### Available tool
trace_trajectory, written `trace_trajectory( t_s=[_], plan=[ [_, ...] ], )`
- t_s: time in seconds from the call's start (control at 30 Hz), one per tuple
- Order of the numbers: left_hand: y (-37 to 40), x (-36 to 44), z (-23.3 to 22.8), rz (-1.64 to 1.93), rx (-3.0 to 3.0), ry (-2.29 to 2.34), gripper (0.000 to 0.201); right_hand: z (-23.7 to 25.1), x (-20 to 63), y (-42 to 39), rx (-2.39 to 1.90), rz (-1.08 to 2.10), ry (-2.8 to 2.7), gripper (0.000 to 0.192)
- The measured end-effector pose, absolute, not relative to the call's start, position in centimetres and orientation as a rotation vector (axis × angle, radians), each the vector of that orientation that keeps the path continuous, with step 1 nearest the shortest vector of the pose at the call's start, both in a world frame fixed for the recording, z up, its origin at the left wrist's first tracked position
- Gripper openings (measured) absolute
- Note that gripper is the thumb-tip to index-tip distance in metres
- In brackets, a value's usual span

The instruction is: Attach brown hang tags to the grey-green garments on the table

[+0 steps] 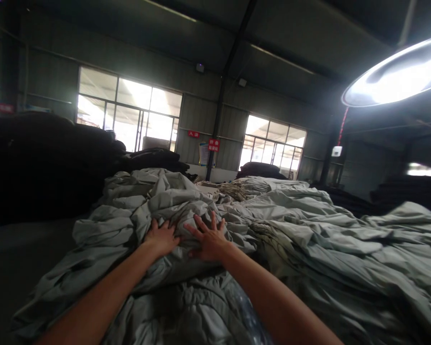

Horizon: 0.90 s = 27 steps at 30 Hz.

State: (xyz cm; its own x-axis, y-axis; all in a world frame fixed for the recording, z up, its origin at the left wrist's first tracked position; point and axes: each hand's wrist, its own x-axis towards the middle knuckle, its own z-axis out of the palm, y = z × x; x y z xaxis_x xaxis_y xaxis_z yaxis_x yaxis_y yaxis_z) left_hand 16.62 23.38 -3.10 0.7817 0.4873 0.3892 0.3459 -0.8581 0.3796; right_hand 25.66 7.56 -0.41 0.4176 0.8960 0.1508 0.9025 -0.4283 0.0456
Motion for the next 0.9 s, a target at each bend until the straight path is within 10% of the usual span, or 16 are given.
trace_trajectory(
  t_s=[0.2, 0.47, 0.9],
  plan=[
    [20.7, 15.0, -4.4, 0.995, 2.854, 0.536, 0.066, -2.0, 27.7, 9.4, -2.608, -0.135, -1.506, 0.098],
    [24.7, 17.3, -6.3, 0.559, 2.824, 0.443, 0.062, -3.6, 28.1, 10.5, -2.772, -0.346, -1.363, 0.066],
    [17.5, 7.6, -5.1, 0.352, 2.970, 0.232, 0.061, 0.1, 19.1, 5.7, -2.643, -0.475, -1.467, 0.070]
  ],
)
